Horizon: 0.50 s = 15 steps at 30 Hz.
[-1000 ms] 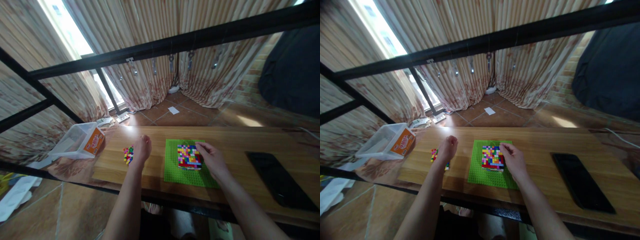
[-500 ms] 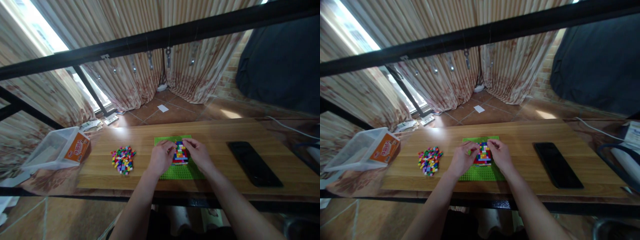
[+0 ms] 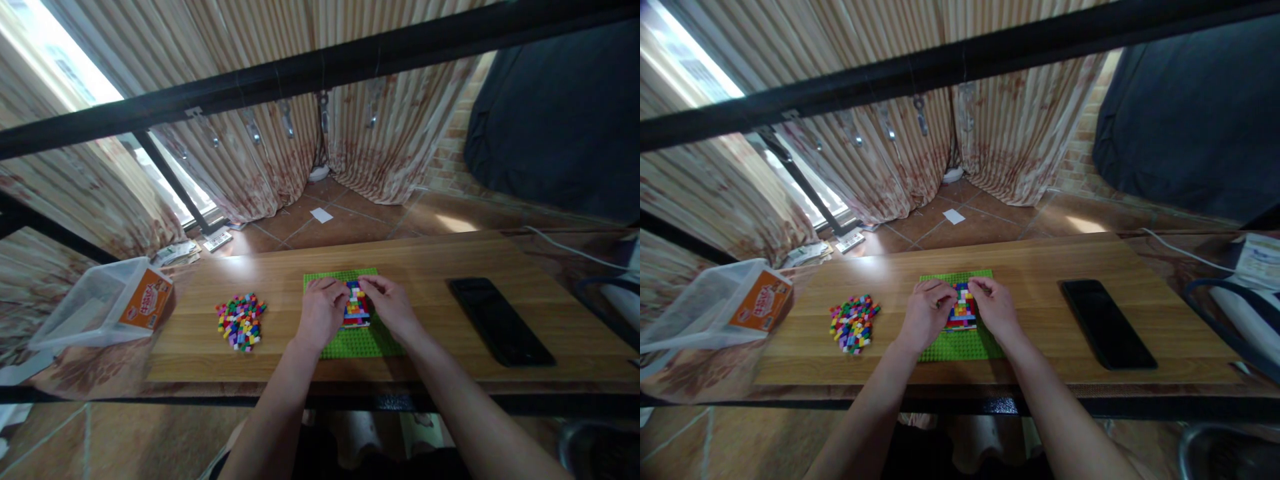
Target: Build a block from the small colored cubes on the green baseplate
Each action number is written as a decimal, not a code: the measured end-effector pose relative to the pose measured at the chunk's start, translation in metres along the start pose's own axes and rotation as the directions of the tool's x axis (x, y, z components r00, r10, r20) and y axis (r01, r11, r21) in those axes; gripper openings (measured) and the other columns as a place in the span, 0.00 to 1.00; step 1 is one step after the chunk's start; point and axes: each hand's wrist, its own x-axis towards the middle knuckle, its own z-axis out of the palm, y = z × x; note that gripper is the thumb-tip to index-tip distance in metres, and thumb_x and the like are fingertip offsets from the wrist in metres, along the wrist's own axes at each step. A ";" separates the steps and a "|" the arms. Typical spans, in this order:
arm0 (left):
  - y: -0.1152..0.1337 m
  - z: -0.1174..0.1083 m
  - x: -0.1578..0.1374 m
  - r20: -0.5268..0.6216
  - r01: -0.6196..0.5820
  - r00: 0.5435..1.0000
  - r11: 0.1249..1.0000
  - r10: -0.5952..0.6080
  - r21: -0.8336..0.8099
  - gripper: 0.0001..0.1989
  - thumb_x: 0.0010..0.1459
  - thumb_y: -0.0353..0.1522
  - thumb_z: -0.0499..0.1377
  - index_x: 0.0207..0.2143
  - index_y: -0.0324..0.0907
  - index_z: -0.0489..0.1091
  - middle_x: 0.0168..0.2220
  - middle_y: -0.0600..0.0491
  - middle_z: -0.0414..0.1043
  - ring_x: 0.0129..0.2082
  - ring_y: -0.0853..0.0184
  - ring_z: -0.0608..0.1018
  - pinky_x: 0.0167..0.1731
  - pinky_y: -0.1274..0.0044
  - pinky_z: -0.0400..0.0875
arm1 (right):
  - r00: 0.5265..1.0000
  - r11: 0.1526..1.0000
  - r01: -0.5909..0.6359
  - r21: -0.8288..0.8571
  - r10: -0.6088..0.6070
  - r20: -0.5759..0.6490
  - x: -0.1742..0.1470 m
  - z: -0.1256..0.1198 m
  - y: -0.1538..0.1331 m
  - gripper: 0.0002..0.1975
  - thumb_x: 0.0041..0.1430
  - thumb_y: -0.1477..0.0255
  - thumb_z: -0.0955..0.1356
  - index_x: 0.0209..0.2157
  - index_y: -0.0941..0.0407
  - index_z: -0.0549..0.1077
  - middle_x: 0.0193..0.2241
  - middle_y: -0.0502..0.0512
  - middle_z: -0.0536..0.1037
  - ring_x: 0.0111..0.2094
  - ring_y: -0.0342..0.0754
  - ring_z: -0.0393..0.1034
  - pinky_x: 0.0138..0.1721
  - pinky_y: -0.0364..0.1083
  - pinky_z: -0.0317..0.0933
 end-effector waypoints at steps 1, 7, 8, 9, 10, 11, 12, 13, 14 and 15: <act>0.000 0.000 0.000 -0.004 0.002 1.000 1.000 -0.002 0.019 0.07 0.59 0.27 0.59 0.30 0.45 0.75 0.34 0.54 0.78 0.39 0.66 0.76 0.47 0.71 0.65 | 1.000 1.000 0.001 -0.004 -0.001 -0.002 0.000 0.000 0.000 0.19 0.49 0.55 0.70 0.35 0.55 0.80 0.35 0.57 0.83 0.38 0.52 0.76 0.44 0.52 0.67; 0.001 0.002 -0.003 -0.051 0.036 0.998 0.993 -0.030 0.115 0.08 0.56 0.28 0.62 0.38 0.46 0.76 0.33 0.55 0.79 0.37 0.64 0.76 0.47 0.68 0.61 | 1.000 1.000 -0.006 -0.001 0.006 0.004 0.000 0.000 -0.001 0.18 0.49 0.57 0.70 0.35 0.56 0.80 0.34 0.57 0.83 0.36 0.52 0.76 0.43 0.51 0.67; 0.001 0.002 -0.004 -0.049 0.038 0.998 0.992 -0.032 0.120 0.08 0.56 0.28 0.62 0.39 0.46 0.75 0.33 0.55 0.80 0.36 0.64 0.76 0.47 0.67 0.61 | 1.000 1.000 -0.006 0.004 0.006 0.004 -0.001 0.000 -0.002 0.18 0.49 0.57 0.70 0.35 0.56 0.80 0.34 0.57 0.83 0.36 0.52 0.76 0.43 0.51 0.67; 0.002 0.002 -0.004 -0.047 0.041 0.998 0.991 -0.035 0.125 0.09 0.56 0.28 0.62 0.40 0.46 0.75 0.32 0.55 0.80 0.36 0.64 0.76 0.47 0.68 0.61 | 1.000 1.000 -0.006 0.011 0.006 0.005 -0.001 0.001 -0.002 0.18 0.49 0.57 0.70 0.35 0.56 0.80 0.34 0.57 0.83 0.36 0.52 0.76 0.43 0.52 0.67; 0.002 0.002 -0.004 -0.043 0.044 0.998 0.991 -0.039 0.130 0.09 0.56 0.28 0.62 0.41 0.46 0.75 0.32 0.55 0.80 0.36 0.64 0.76 0.47 0.68 0.61 | 1.000 1.000 -0.008 0.020 0.008 0.009 -0.001 0.001 -0.002 0.18 0.49 0.57 0.70 0.35 0.56 0.79 0.34 0.57 0.83 0.36 0.52 0.76 0.42 0.51 0.67; 0.003 0.001 -0.005 -0.040 0.049 0.998 0.989 -0.043 0.136 0.10 0.56 0.28 0.62 0.41 0.46 0.75 0.32 0.55 0.80 0.36 0.64 0.76 0.47 0.68 0.62 | 1.000 0.999 -0.010 0.031 0.010 0.014 -0.001 0.001 -0.002 0.18 0.49 0.56 0.70 0.35 0.56 0.79 0.34 0.57 0.83 0.36 0.52 0.76 0.42 0.51 0.68; 0.003 0.001 -0.005 -0.037 0.051 0.998 0.988 -0.046 0.143 0.10 0.57 0.28 0.61 0.41 0.46 0.75 0.32 0.55 0.80 0.36 0.64 0.76 0.47 0.68 0.62 | 1.000 0.999 -0.014 0.039 0.013 0.020 -0.002 0.001 -0.002 0.19 0.49 0.56 0.71 0.36 0.56 0.79 0.34 0.57 0.83 0.36 0.52 0.76 0.41 0.51 0.68; 0.004 0.001 -0.005 -0.033 0.051 0.998 0.987 -0.047 0.150 0.10 0.57 0.27 0.61 0.41 0.46 0.75 0.32 0.55 0.80 0.36 0.63 0.76 0.47 0.68 0.62 | 0.999 0.999 -0.018 0.042 0.017 0.028 -0.002 0.002 -0.002 0.19 0.50 0.56 0.71 0.37 0.57 0.79 0.34 0.58 0.82 0.36 0.52 0.76 0.40 0.50 0.68; 0.004 0.001 -0.006 -0.029 0.050 0.999 0.987 -0.046 0.156 0.10 0.57 0.27 0.61 0.41 0.46 0.75 0.32 0.55 0.80 0.36 0.63 0.76 0.47 0.68 0.62 | 0.999 0.999 -0.021 0.036 0.020 0.037 -0.003 0.002 -0.002 0.20 0.50 0.56 0.71 0.38 0.57 0.79 0.35 0.58 0.82 0.36 0.51 0.76 0.40 0.50 0.68; 0.004 0.001 -0.006 -0.025 0.047 0.999 0.986 -0.043 0.160 0.10 0.57 0.27 0.60 0.42 0.46 0.75 0.32 0.55 0.80 0.36 0.63 0.76 0.47 0.68 0.62 | 0.999 0.999 -0.023 0.022 0.022 0.047 -0.003 0.003 -0.003 0.20 0.50 0.57 0.71 0.39 0.57 0.79 0.36 0.58 0.82 0.36 0.51 0.75 0.40 0.50 0.68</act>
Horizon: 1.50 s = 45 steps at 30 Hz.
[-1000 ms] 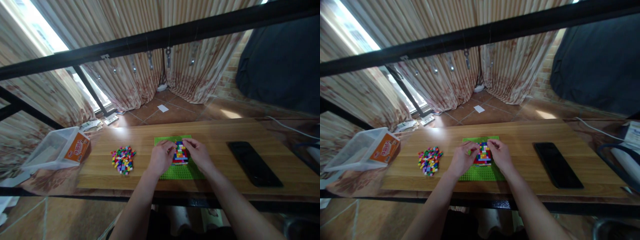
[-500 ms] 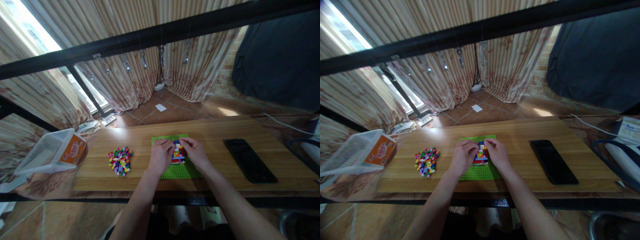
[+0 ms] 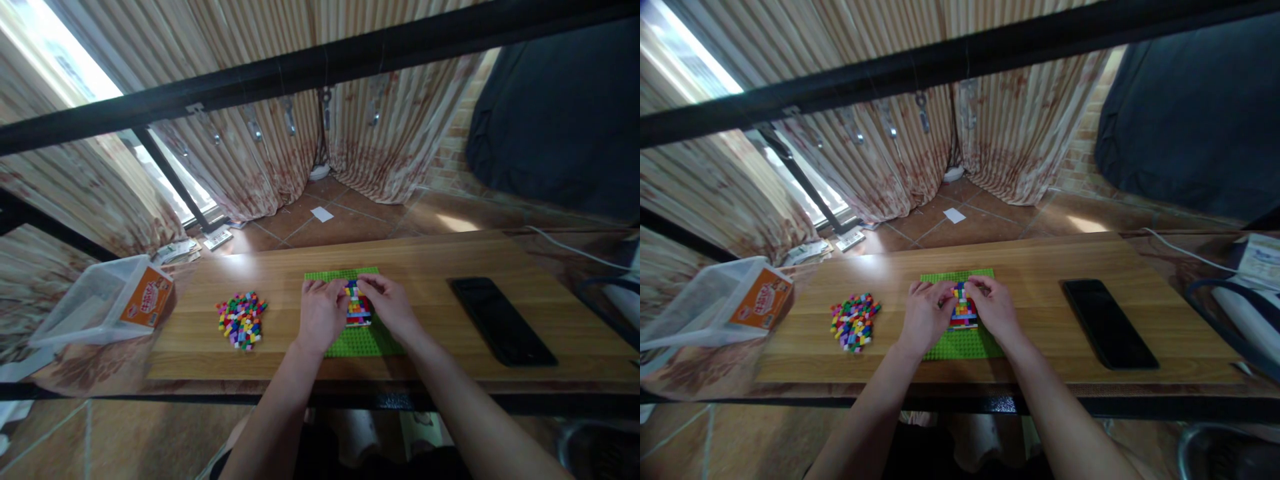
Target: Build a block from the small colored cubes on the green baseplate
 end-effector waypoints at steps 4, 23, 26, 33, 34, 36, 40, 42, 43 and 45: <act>0.000 0.001 -0.001 -0.005 -0.006 1.000 1.000 0.006 0.001 0.11 0.57 0.27 0.60 0.43 0.45 0.74 0.32 0.54 0.79 0.36 0.62 0.76 0.46 0.67 0.63 | 1.000 0.996 0.021 -0.090 -0.019 0.023 -0.003 0.003 -0.003 0.21 0.49 0.61 0.70 0.43 0.56 0.78 0.39 0.57 0.82 0.39 0.52 0.75 0.43 0.51 0.67; 0.004 0.002 -0.002 0.011 0.016 1.000 0.999 -0.017 0.049 0.10 0.58 0.27 0.57 0.42 0.45 0.73 0.33 0.52 0.79 0.37 0.61 0.77 0.45 0.67 0.65 | 0.999 0.976 0.052 -0.213 -0.053 0.001 -0.006 0.009 -0.008 0.20 0.48 0.64 0.68 0.43 0.55 0.78 0.38 0.56 0.82 0.40 0.53 0.75 0.46 0.51 0.66; 0.004 0.002 -0.002 0.012 0.016 1.000 0.998 -0.016 0.056 0.10 0.58 0.27 0.57 0.42 0.45 0.73 0.33 0.52 0.79 0.37 0.61 0.77 0.45 0.67 0.65 | 0.998 0.973 0.068 -0.221 -0.070 0.000 -0.006 0.010 -0.005 0.20 0.48 0.64 0.68 0.44 0.55 0.77 0.39 0.56 0.82 0.41 0.53 0.74 0.47 0.52 0.66; 0.003 0.004 -0.002 -0.006 0.025 1.000 0.999 -0.025 0.023 0.11 0.58 0.26 0.57 0.42 0.44 0.74 0.34 0.52 0.79 0.37 0.61 0.77 0.46 0.66 0.65 | 0.996 0.968 0.087 -0.234 -0.090 -0.006 -0.007 0.011 -0.005 0.21 0.49 0.64 0.68 0.45 0.56 0.77 0.40 0.58 0.81 0.41 0.53 0.74 0.47 0.53 0.66; 0.003 0.004 -0.002 -0.009 0.027 1.000 0.999 -0.026 0.019 0.11 0.58 0.26 0.57 0.42 0.44 0.74 0.34 0.52 0.79 0.37 0.61 0.77 0.46 0.66 0.66 | 0.996 0.967 0.089 -0.237 -0.093 -0.003 -0.007 0.011 -0.005 0.21 0.49 0.64 0.68 0.45 0.56 0.77 0.40 0.58 0.81 0.42 0.53 0.74 0.47 0.53 0.66; 0.003 0.004 -0.002 -0.011 0.033 0.999 0.999 -0.033 0.000 0.11 0.58 0.26 0.58 0.42 0.44 0.74 0.34 0.52 0.80 0.37 0.61 0.77 0.45 0.67 0.66 | 0.995 0.966 0.096 -0.240 -0.097 0.007 -0.008 0.010 -0.004 0.21 0.50 0.63 0.68 0.46 0.57 0.77 0.41 0.59 0.81 0.43 0.54 0.74 0.48 0.53 0.65; 0.001 0.001 -0.002 -0.004 0.056 0.998 0.995 -0.057 -0.086 0.11 0.58 0.26 0.57 0.43 0.45 0.74 0.36 0.53 0.81 0.39 0.62 0.78 0.47 0.67 0.68 | 0.997 0.978 0.068 -0.195 -0.059 0.050 -0.006 0.007 0.001 0.22 0.51 0.60 0.69 0.47 0.56 0.76 0.43 0.58 0.80 0.43 0.54 0.74 0.48 0.53 0.65; -0.002 -0.004 -0.002 -0.011 0.077 0.997 0.988 -0.079 -0.132 0.11 0.59 0.26 0.57 0.43 0.45 0.74 0.37 0.53 0.81 0.40 0.63 0.78 0.48 0.68 0.68 | 0.998 0.988 0.024 -0.150 -0.015 0.057 -0.005 0.005 0.003 0.22 0.52 0.58 0.68 0.46 0.55 0.77 0.41 0.57 0.81 0.40 0.53 0.75 0.45 0.52 0.66; -0.005 -0.007 -0.002 -0.019 0.095 0.995 0.984 -0.099 -0.149 0.12 0.59 0.26 0.57 0.42 0.45 0.74 0.37 0.53 0.81 0.40 0.64 0.79 0.48 0.68 0.69 | 0.998 0.992 0.002 -0.127 0.005 0.055 -0.004 0.005 0.004 0.22 0.53 0.58 0.68 0.46 0.55 0.77 0.40 0.57 0.81 0.39 0.53 0.75 0.43 0.52 0.67; -0.014 -0.013 0.000 -0.037 0.147 0.987 0.975 -0.155 -0.165 0.12 0.58 0.25 0.57 0.42 0.45 0.75 0.37 0.53 0.81 0.39 0.64 0.79 0.46 0.69 0.70 | 0.998 0.995 -0.028 -0.099 0.033 0.047 -0.003 0.004 0.006 0.22 0.53 0.56 0.67 0.45 0.55 0.78 0.38 0.56 0.81 0.38 0.53 0.75 0.41 0.51 0.67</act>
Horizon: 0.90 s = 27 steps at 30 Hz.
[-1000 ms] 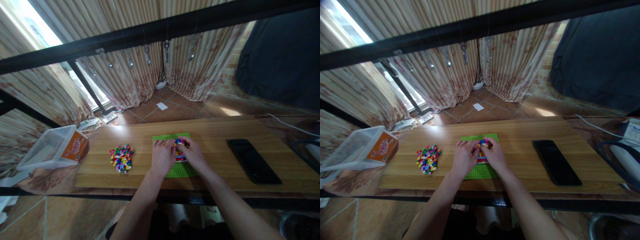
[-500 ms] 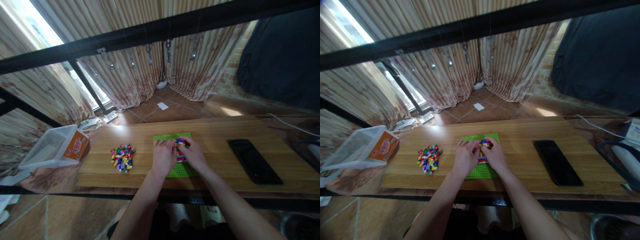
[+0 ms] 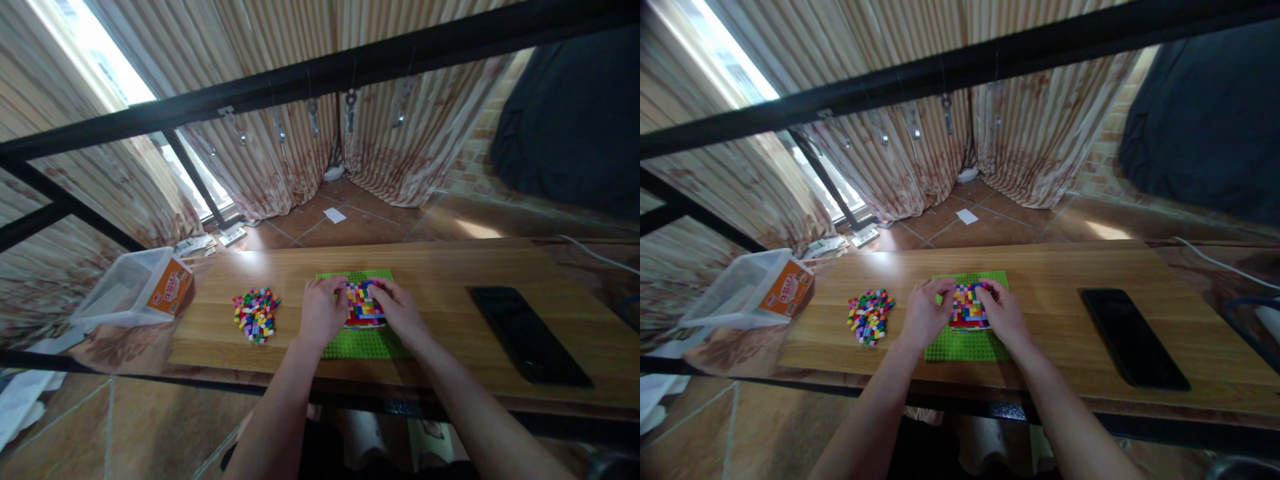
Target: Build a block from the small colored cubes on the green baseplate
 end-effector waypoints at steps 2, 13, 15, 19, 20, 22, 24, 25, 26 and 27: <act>-0.009 -0.008 0.003 -0.022 0.061 0.998 0.998 -0.061 0.004 0.13 0.58 0.24 0.56 0.41 0.44 0.75 0.36 0.53 0.81 0.37 0.64 0.79 0.44 0.71 0.71 | 1.000 1.000 -0.006 -0.010 0.006 -0.011 0.000 0.000 0.001 0.22 0.53 0.56 0.67 0.44 0.54 0.78 0.39 0.56 0.81 0.39 0.53 0.75 0.42 0.51 0.66; -0.003 0.007 -0.002 0.022 0.083 0.996 0.995 -0.084 0.062 0.11 0.62 0.33 0.55 0.43 0.41 0.74 0.42 0.48 0.79 0.44 0.60 0.78 0.50 0.68 0.71 | 1.000 0.990 -0.014 -0.140 0.010 -0.029 0.000 -0.002 0.001 0.26 0.50 0.52 0.69 0.45 0.55 0.78 0.37 0.58 0.82 0.36 0.54 0.76 0.38 0.51 0.68; 0.002 0.013 -0.004 0.057 0.104 0.993 0.993 -0.107 0.051 0.14 0.63 0.36 0.55 0.47 0.39 0.73 0.45 0.45 0.78 0.46 0.58 0.78 0.51 0.68 0.71 | 0.999 0.991 -0.012 -0.130 0.008 -0.032 0.000 -0.001 0.002 0.26 0.49 0.52 0.69 0.45 0.55 0.78 0.36 0.57 0.82 0.35 0.54 0.76 0.37 0.51 0.68; 0.006 0.017 -0.005 0.159 0.165 0.973 0.986 -0.169 0.038 0.20 0.64 0.36 0.54 0.54 0.36 0.68 0.49 0.41 0.76 0.48 0.57 0.77 0.50 0.68 0.72 | 0.999 0.998 -0.042 -0.039 0.041 -0.020 0.000 0.000 0.002 0.26 0.47 0.53 0.71 0.45 0.55 0.78 0.36 0.56 0.82 0.36 0.53 0.76 0.38 0.50 0.68; 0.006 0.017 -0.005 0.177 0.173 0.968 0.984 -0.176 0.037 0.20 0.64 0.37 0.53 0.55 0.36 0.67 0.49 0.41 0.76 0.48 0.57 0.77 0.50 0.68 0.72 | 0.999 0.999 -0.049 -0.014 0.049 -0.019 0.000 0.001 0.001 0.26 0.47 0.53 0.71 0.45 0.55 0.78 0.35 0.56 0.82 0.36 0.53 0.76 0.38 0.50 0.69; 0.006 0.016 -0.004 0.200 0.181 0.962 0.983 -0.185 0.037 0.21 0.64 0.37 0.53 0.55 0.37 0.67 0.48 0.42 0.76 0.48 0.57 0.77 0.50 0.68 0.72 | 0.998 0.997 -0.065 0.035 0.066 -0.022 0.000 0.000 0.001 0.26 0.47 0.52 0.71 0.43 0.55 0.78 0.36 0.56 0.82 0.36 0.53 0.76 0.38 0.50 0.69; 0.007 0.015 -0.004 0.208 0.188 0.959 0.982 -0.191 0.034 0.20 0.64 0.37 0.53 0.55 0.38 0.67 0.49 0.42 0.75 0.48 0.57 0.77 0.51 0.69 0.71 | 0.995 0.992 -0.096 0.081 0.098 -0.019 0.000 -0.001 0.002 0.26 0.49 0.51 0.70 0.42 0.55 0.79 0.36 0.56 0.82 0.36 0.52 0.76 0.38 0.49 0.69; 0.007 0.014 -0.003 0.209 0.190 0.959 0.981 -0.192 0.032 0.20 0.64 0.37 0.52 0.55 0.38 0.67 0.49 0.42 0.75 0.49 0.57 0.77 0.51 0.69 0.71 | 0.994 0.989 -0.110 0.097 0.112 -0.015 0.001 -0.001 0.002 0.25 0.49 0.51 0.70 0.42 0.55 0.79 0.36 0.55 0.82 0.36 0.52 0.76 0.38 0.49 0.69; 0.007 0.014 -0.003 0.208 0.190 0.959 0.981 -0.192 0.030 0.20 0.64 0.37 0.52 0.55 0.38 0.67 0.49 0.42 0.75 0.49 0.57 0.77 0.51 0.69 0.71 | 0.993 0.988 -0.116 0.104 0.118 -0.014 0.001 -0.002 0.003 0.25 0.49 0.52 0.70 0.42 0.55 0.80 0.36 0.55 0.82 0.35 0.52 0.75 0.37 0.49 0.69; 0.007 0.014 -0.003 0.209 0.191 0.959 0.981 -0.193 0.030 0.20 0.64 0.37 0.53 0.55 0.37 0.67 0.50 0.42 0.75 0.49 0.57 0.77 0.51 0.69 0.71 | 0.993 0.988 -0.114 0.101 0.116 -0.017 0.001 -0.003 0.003 0.24 0.49 0.52 0.70 0.42 0.55 0.80 0.35 0.55 0.82 0.35 0.52 0.75 0.36 0.49 0.69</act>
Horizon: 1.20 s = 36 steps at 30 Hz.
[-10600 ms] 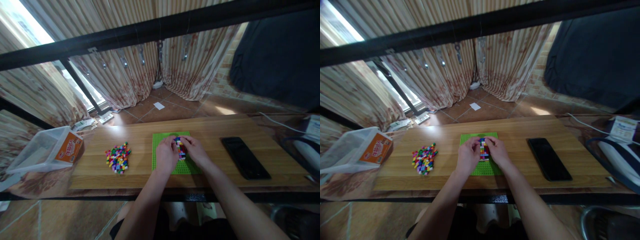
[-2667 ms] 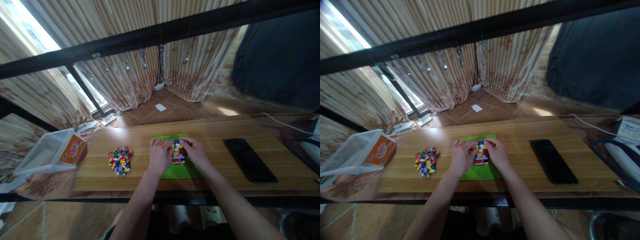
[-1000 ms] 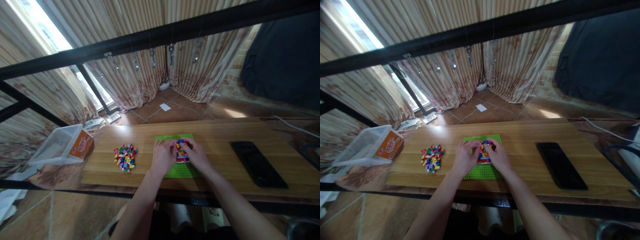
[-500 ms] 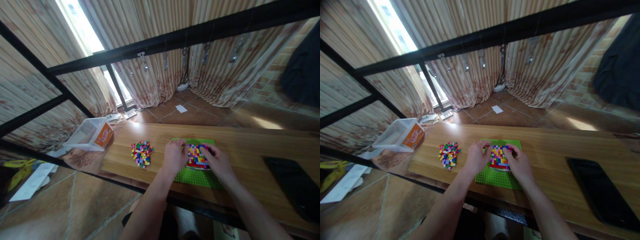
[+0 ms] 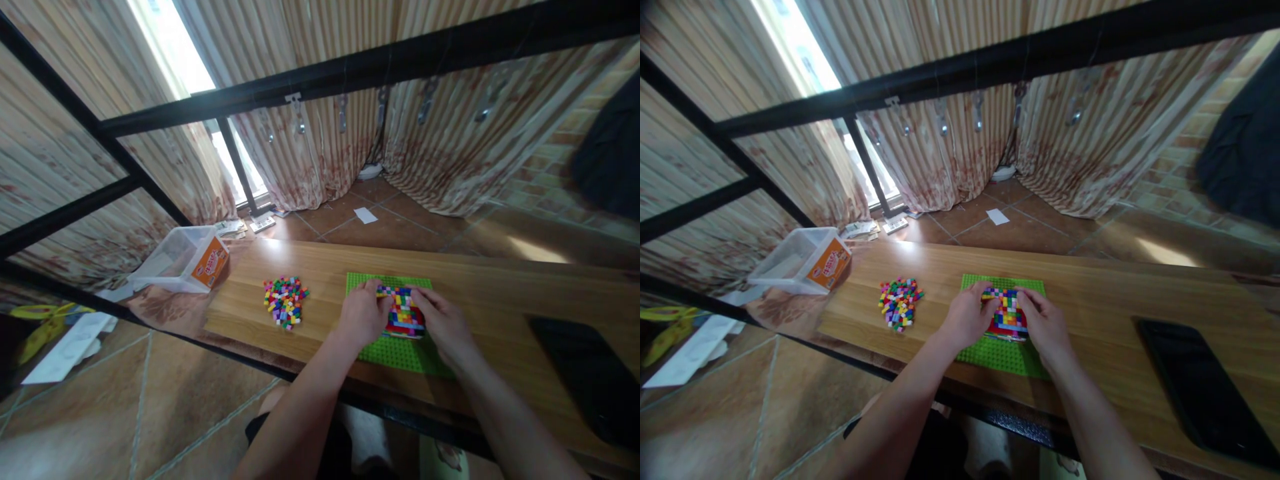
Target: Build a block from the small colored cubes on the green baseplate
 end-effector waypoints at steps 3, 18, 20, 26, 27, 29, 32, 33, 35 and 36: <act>0.000 0.001 0.000 0.005 0.008 1.000 1.000 -0.008 0.005 0.21 0.64 0.37 0.53 0.56 0.37 0.66 0.50 0.41 0.75 0.49 0.57 0.77 0.51 0.69 0.71 | 0.999 0.999 0.036 -0.026 -0.036 -0.016 0.001 0.000 0.000 0.23 0.48 0.54 0.70 0.40 0.55 0.80 0.34 0.55 0.82 0.34 0.51 0.74 0.35 0.48 0.68; 0.004 -0.001 0.001 0.007 0.066 0.998 0.996 -0.066 -0.063 0.23 0.63 0.35 0.54 0.58 0.36 0.65 0.52 0.40 0.75 0.52 0.57 0.76 0.54 0.68 0.68 | 0.999 0.999 0.042 0.034 -0.042 -0.019 -0.001 0.001 -0.004 0.22 0.47 0.53 0.72 0.37 0.56 0.80 0.33 0.55 0.82 0.33 0.50 0.74 0.34 0.47 0.67; 0.005 -0.001 0.001 0.000 0.080 0.997 0.992 -0.080 -0.102 0.23 0.63 0.35 0.55 0.59 0.36 0.65 0.52 0.40 0.75 0.52 0.56 0.76 0.55 0.67 0.68 | 0.999 0.999 0.048 0.016 -0.048 -0.023 -0.002 0.002 -0.006 0.23 0.47 0.52 0.72 0.37 0.56 0.80 0.32 0.55 0.82 0.33 0.50 0.74 0.34 0.47 0.67; 0.001 0.017 0.009 -0.087 0.098 0.986 0.927 -0.139 -0.361 0.16 0.62 0.35 0.54 0.49 0.38 0.72 0.44 0.45 0.78 0.43 0.62 0.78 0.47 0.72 0.71 | 0.998 0.996 0.062 -0.064 -0.063 -0.013 0.001 0.003 -0.007 0.25 0.41 0.52 0.75 0.35 0.57 0.79 0.29 0.55 0.81 0.29 0.49 0.73 0.31 0.46 0.66; 0.000 0.023 0.012 -0.096 0.110 0.981 0.893 -0.167 -0.436 0.14 0.62 0.34 0.54 0.46 0.39 0.73 0.41 0.47 0.78 0.40 0.64 0.78 0.44 0.74 0.72 | 0.998 0.996 0.056 -0.065 -0.057 -0.014 0.001 0.003 -0.007 0.25 0.40 0.51 0.75 0.34 0.57 0.79 0.28 0.55 0.81 0.29 0.49 0.73 0.30 0.46 0.66; -0.003 0.035 0.017 -0.104 0.131 0.966 0.797 -0.236 -0.590 0.11 0.60 0.32 0.54 0.40 0.40 0.74 0.35 0.51 0.77 0.35 0.67 0.77 0.38 0.77 0.72 | 0.998 0.997 0.049 -0.055 -0.051 -0.023 0.001 0.004 -0.008 0.26 0.39 0.50 0.75 0.33 0.57 0.79 0.27 0.55 0.80 0.28 0.49 0.73 0.30 0.47 0.66; -0.005 0.044 0.023 -0.068 0.157 0.949 0.648 -0.308 -0.746 0.08 0.57 0.31 0.56 0.34 0.40 0.74 0.27 0.56 0.72 0.29 0.70 0.73 0.31 0.80 0.69 | 0.997 0.998 0.055 -0.043 -0.058 -0.051 -0.001 0.007 -0.010 0.28 0.37 0.49 0.75 0.32 0.58 0.79 0.26 0.55 0.79 0.27 0.49 0.71 0.29 0.47 0.65; -0.005 0.044 0.023 -0.053 0.161 0.948 0.615 -0.315 -0.772 0.07 0.55 0.31 0.56 0.33 0.40 0.73 0.26 0.57 0.71 0.27 0.71 0.72 0.30 0.80 0.68 | 0.996 0.997 0.063 -0.049 -0.066 -0.057 -0.002 0.007 -0.011 0.28 0.37 0.48 0.75 0.32 0.58 0.79 0.26 0.55 0.79 0.27 0.49 0.71 0.28 0.47 0.65; -0.004 0.040 0.024 -0.025 0.167 0.949 0.567 -0.315 -0.807 0.05 0.53 0.30 0.57 0.30 0.39 0.73 0.24 0.58 0.69 0.26 0.72 0.70 0.29 0.81 0.66 | 0.994 0.994 0.081 -0.067 -0.085 -0.061 -0.002 0.008 -0.012 0.27 0.38 0.48 0.75 0.31 0.58 0.79 0.26 0.55 0.79 0.27 0.49 0.71 0.28 0.47 0.65; -0.003 0.038 0.024 -0.009 0.171 0.950 0.544 -0.312 -0.822 0.04 0.52 0.30 0.58 0.29 0.39 0.72 0.24 0.58 0.68 0.25 0.73 0.70 0.29 0.81 0.66 | 0.994 0.993 0.091 -0.077 -0.095 -0.058 -0.002 0.008 -0.012 0.27 0.39 0.49 0.75 0.31 0.58 0.79 0.26 0.55 0.79 0.27 0.49 0.71 0.29 0.47 0.65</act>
